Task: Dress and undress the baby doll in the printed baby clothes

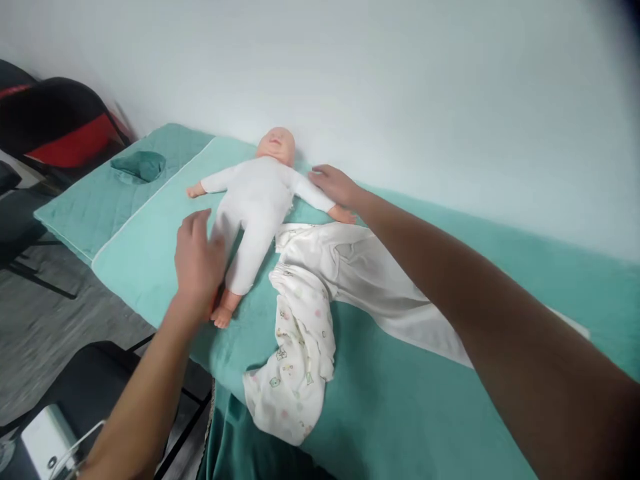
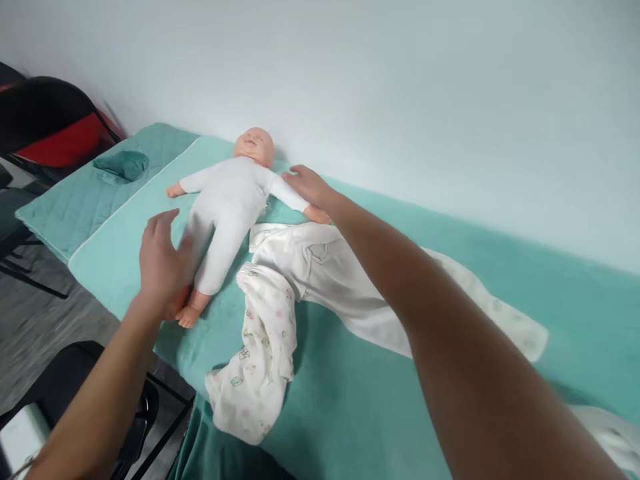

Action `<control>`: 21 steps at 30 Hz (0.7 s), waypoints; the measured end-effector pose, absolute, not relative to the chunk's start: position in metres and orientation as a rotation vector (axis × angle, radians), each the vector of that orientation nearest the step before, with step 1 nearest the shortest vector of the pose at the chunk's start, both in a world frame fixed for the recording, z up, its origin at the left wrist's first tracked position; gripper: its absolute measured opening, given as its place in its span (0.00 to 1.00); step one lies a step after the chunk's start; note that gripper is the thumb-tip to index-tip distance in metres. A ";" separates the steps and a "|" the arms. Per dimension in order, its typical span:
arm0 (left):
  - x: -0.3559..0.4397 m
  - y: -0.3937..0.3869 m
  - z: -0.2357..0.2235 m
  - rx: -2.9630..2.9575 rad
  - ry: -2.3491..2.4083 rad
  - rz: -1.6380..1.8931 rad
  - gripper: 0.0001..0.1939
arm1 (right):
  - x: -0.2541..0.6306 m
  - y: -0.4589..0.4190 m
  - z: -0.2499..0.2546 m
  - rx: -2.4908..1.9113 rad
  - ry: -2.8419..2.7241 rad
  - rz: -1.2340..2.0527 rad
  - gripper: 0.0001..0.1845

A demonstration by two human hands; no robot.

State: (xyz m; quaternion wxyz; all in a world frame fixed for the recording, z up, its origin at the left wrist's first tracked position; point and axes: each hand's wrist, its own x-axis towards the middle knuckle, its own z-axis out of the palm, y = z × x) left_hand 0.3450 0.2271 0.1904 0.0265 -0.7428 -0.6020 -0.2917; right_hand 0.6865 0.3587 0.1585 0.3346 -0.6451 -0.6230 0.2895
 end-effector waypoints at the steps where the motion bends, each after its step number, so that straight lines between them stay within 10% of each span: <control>1: 0.352 0.205 0.192 -2.383 -1.627 -0.844 0.26 | 0.701 0.346 0.154 -1.757 -1.662 0.690 0.25; 7: 0.409 0.116 0.175 -2.880 -0.729 -0.364 0.24 | 0.764 0.236 0.156 -2.286 -1.921 0.453 0.23; 16: 0.459 0.066 0.191 -2.879 -0.723 -0.551 0.12 | 0.669 0.025 0.209 -1.444 -2.423 0.556 0.09; 21: 0.463 0.028 0.204 -2.921 -0.861 -0.378 0.16 | 0.686 -0.060 0.216 -1.792 -2.323 0.571 0.13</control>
